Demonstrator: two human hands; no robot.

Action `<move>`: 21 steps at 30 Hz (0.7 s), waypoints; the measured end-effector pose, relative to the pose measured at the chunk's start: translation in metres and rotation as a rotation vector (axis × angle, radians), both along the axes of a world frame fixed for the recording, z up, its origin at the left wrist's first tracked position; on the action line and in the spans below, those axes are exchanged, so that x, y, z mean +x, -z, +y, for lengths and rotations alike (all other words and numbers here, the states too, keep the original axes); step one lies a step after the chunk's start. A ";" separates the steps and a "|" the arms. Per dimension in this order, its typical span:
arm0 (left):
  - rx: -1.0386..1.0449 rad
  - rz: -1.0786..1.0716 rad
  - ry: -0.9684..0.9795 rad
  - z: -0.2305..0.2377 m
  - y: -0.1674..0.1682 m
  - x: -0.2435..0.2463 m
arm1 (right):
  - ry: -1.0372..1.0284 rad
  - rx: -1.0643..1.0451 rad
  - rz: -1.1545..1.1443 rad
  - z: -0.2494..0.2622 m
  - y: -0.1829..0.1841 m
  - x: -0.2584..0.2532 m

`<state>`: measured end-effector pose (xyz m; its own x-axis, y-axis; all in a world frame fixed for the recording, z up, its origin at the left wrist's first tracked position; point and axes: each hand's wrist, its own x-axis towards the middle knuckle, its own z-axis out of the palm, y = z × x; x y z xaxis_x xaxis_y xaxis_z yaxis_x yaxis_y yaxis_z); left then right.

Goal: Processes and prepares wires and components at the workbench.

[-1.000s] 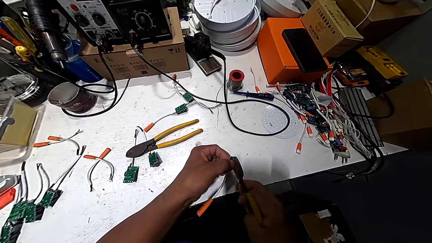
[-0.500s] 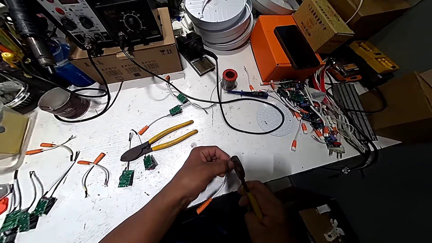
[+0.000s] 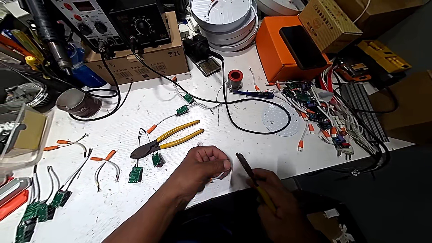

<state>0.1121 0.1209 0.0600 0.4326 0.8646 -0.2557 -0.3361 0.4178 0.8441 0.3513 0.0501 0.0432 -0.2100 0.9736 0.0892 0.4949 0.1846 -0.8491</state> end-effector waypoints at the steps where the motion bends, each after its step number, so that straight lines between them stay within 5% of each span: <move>1: 0.007 0.009 -0.010 0.000 -0.001 0.000 | 0.000 0.001 -0.002 0.001 -0.001 0.000; 21: 0.317 0.273 -0.019 -0.008 -0.007 0.004 | -0.032 -0.063 0.181 0.008 -0.007 -0.007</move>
<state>0.1158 0.1130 0.0671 0.3692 0.9260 -0.0791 -0.0874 0.1194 0.9890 0.3444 0.0577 0.0504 -0.2274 0.9715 0.0677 0.3278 0.1418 -0.9340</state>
